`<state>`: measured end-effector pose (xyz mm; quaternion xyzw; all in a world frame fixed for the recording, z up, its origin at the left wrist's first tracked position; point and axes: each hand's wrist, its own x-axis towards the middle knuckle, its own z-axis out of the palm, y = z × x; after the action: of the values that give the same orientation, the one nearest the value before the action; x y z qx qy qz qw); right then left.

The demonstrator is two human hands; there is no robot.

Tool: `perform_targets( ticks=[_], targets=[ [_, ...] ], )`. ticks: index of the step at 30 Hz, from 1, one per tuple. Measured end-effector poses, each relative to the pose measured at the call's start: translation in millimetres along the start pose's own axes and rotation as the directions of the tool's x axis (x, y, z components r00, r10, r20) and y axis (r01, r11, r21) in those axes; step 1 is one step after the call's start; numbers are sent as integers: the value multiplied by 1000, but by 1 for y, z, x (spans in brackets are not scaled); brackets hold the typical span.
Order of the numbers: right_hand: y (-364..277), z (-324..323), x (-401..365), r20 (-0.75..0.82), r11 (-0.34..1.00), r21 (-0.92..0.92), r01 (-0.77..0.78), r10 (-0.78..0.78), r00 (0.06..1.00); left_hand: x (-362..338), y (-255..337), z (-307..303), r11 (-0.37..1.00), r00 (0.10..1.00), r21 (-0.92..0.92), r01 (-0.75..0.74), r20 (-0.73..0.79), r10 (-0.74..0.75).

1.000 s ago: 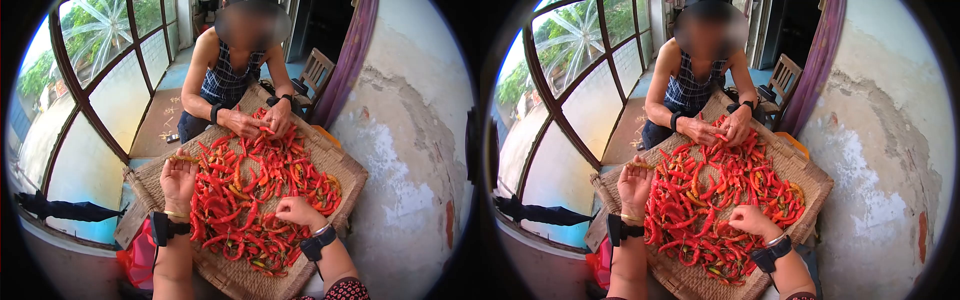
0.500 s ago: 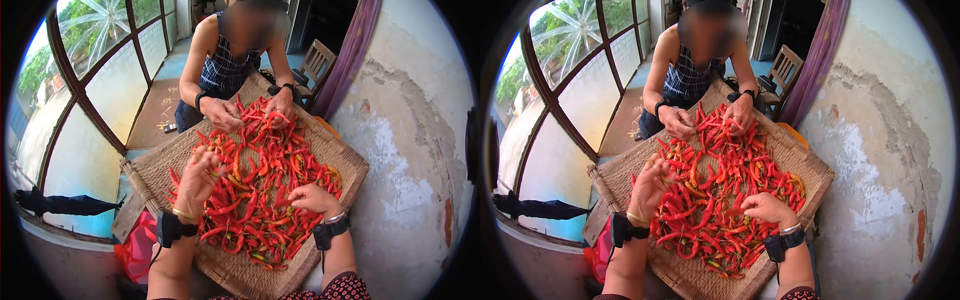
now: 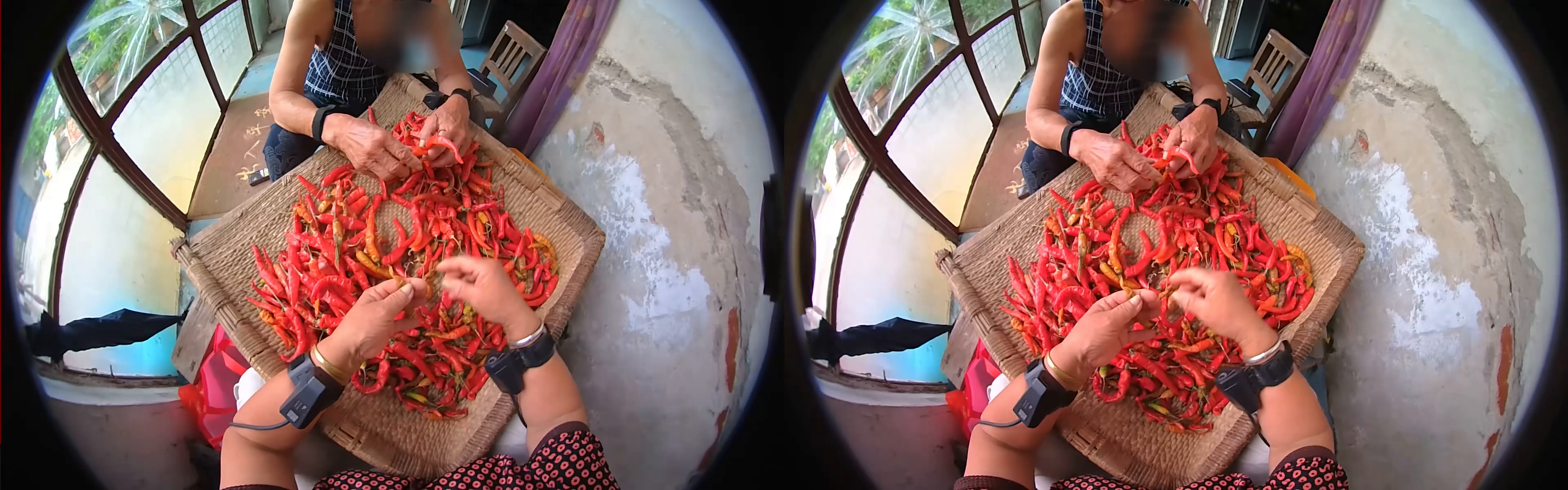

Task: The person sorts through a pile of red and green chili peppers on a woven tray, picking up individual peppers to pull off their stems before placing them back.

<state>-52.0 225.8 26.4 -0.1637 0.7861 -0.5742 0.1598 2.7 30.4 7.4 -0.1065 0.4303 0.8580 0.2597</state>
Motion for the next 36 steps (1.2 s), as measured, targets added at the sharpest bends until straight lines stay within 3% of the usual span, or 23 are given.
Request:
perform_targets(
  ticks=[2,3,4,7,10,15,19,21,23,25,26,27,28,29,30,31,32,33,35,36],
  targets=[
    [-5,12,-4,123,983,-179,50,-29,992,2,-2,2,999,999,-33,-17,-34,16],
    [-9,18,-6,158,959,-263,104,-64,985,2,-5,1,997,999,-58,-41,21,43],
    [-6,22,-6,160,938,-312,149,-103,982,3,-7,0,994,995,-84,-64,75,70],
    [-6,27,-7,132,873,-423,242,-205,970,6,-15,-2,995,997,-83,-62,48,66],
    [-4,31,-8,155,843,-459,282,-237,959,5,-18,-3,996,993,-57,-68,96,73],
    [4,31,-5,178,856,-405,322,-272,946,2,-15,1,999,999,38,-13,42,12],
    [1,23,-2,240,905,-340,255,-179,954,3,-14,3,994,996,96,-46,84,38],
    [-5,10,-1,329,894,-448,-2,167,930,1,-17,7,950,982,281,-138,-88,169],
    [10,-2,3,357,851,-523,45,170,919,3,-14,4,951,982,270,-154,-65,178],
    [4,-9,8,124,931,-314,-186,235,964,0,-11,5,936,991,328,-124,-8,133],
    [-1,-9,11,59,987,-43,-153,155,986,2,-14,1,941,993,321,-109,-16,121],
    [-5,-10,13,-28,970,225,-90,99,995,7,-17,-4,887,996,453,-90,43,79],
    [-3,-9,12,-114,945,327,-8,48,992,8,-21,-6,814,995,575,-81,99,29],
    [-3,-8,11,-111,945,327,-12,51,993,6,-21,-5,816,995,573,-78,96,28],
    [-3,-7,11,-46,966,240,-93,107,993,1,-18,0,498,974,837,-226,202,103],
    [-3,-7,10,13,975,147,-169,169,986,-2,-15,3,84,937,938,-338,327,124],
    [5,-2,8,58,985,77,-156,152,987,-6,-21,4,-61,907,930,-362,366,208],
    [5,0,7,57,984,79,-158,154,986,-6,-21,3,-60,907,930,-362,367,205],
    [6,3,1,282,899,-424,107,19,959,-6,-26,1,-372,942,881,-292,332,47],
    [6,6,-1,294,892,-438,113,24,956,-6,-28,-2,-448,931,846,-290,357,72]
  ],
)
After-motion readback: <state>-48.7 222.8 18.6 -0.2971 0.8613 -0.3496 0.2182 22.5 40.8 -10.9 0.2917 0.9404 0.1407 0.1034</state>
